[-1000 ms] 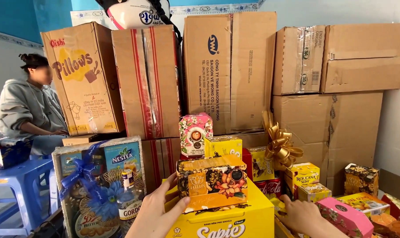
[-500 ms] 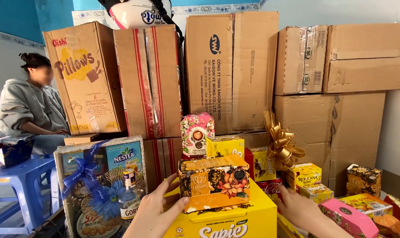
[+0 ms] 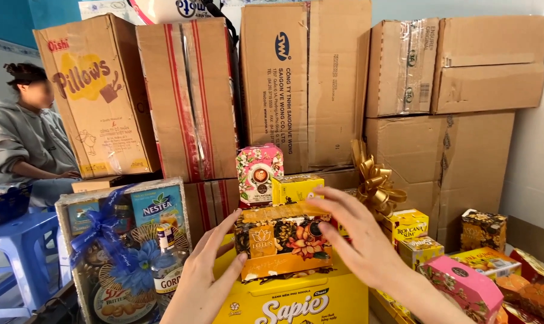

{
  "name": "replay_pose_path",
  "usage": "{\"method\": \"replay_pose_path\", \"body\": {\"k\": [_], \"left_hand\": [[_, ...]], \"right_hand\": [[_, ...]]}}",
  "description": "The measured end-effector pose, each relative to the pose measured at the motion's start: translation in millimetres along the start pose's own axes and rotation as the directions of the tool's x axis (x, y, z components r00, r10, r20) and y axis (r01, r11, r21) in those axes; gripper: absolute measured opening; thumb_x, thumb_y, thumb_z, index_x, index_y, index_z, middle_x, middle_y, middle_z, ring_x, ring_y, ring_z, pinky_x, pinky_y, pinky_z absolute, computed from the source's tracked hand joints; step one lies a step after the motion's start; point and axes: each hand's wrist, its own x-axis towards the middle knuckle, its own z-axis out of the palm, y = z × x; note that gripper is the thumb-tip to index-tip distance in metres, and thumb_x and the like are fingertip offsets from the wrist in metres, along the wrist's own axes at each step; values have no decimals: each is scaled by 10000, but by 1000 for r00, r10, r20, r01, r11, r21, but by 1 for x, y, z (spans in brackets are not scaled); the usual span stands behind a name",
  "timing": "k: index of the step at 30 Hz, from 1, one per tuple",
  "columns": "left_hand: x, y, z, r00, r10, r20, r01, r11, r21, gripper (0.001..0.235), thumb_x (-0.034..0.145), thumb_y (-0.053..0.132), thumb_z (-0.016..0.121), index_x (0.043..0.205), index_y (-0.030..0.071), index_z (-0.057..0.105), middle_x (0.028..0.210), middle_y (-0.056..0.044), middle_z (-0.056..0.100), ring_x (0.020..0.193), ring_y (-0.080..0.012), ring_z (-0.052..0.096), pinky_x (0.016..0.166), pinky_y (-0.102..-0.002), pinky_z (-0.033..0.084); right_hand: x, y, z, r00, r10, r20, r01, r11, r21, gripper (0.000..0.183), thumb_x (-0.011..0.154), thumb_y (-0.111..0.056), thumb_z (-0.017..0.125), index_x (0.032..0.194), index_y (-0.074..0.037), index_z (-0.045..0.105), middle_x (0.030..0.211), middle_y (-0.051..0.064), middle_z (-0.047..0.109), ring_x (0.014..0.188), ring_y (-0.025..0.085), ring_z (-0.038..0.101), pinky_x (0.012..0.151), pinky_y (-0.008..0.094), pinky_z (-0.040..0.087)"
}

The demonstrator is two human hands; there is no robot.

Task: Assembling a gift hamper by gluing various snack boxes together using a hot glue gun.

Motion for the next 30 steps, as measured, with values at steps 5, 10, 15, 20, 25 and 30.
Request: {"method": "replay_pose_path", "body": {"k": [5, 10, 15, 20, 25, 30], "left_hand": [[8, -11, 0, 1000, -25, -7, 25, 1000, -13, 628, 941, 270, 611, 1495, 508, 434, 1629, 121, 430, 1432, -160, 575, 1150, -458, 518], [4, -7, -1, 1000, 14, -17, -13, 999, 34, 617, 926, 307, 607, 1494, 494, 456, 1637, 143, 450, 1405, -178, 596, 1162, -467, 495], [3, -1, 1, 998, -34, -51, 43, 982, 182, 612, 892, 370, 626, 1459, 532, 462, 1564, 174, 535, 1378, -118, 613, 1179, -466, 481], [7, 2, 5, 992, -27, -124, 60, 960, 273, 615, 868, 390, 649, 1430, 579, 485, 1512, 213, 587, 1361, -73, 622, 1104, -435, 564], [16, -22, 8, 993, 73, -96, -49, 972, 231, 666, 865, 333, 675, 1463, 546, 474, 1502, 128, 610, 1381, -141, 610, 1172, -492, 494], [5, -7, -3, 998, -9, -58, 20, 983, 185, 709, 875, 371, 635, 1515, 571, 406, 1503, 143, 619, 1378, -124, 627, 1191, -444, 477]], "right_hand": [[0, -12, 9, 999, -12, 49, 9, 997, 71, 382, 1018, -277, 475, 1348, -169, 635, 1440, 26, 629, 1384, 225, 524, 1148, 452, 350], [-3, -12, 16, 999, 21, -26, -18, 992, 127, 316, 988, -218, 537, 1259, -159, 688, 1352, 34, 694, 1320, 226, 589, 1131, 429, 413], [-4, -12, 14, 998, 41, -43, -34, 988, 152, 297, 969, -233, 570, 1216, -159, 718, 1305, 37, 727, 1274, 221, 626, 1096, 425, 447], [2, -15, 6, 998, 3, -66, 11, 980, 200, 337, 961, -344, 608, 1195, -145, 747, 1291, 54, 747, 1284, 236, 642, 1102, 428, 460], [2, -9, 4, 1000, 10, 14, -13, 980, 198, 345, 966, -336, 597, 1228, -156, 733, 1328, 57, 728, 1283, 226, 645, 1108, 414, 457], [3, 4, -17, 949, 218, 230, -316, 703, 638, 767, 872, -504, 596, 1536, -170, 406, 1573, 78, 530, 1445, 219, 510, 1162, 420, 433]]}}
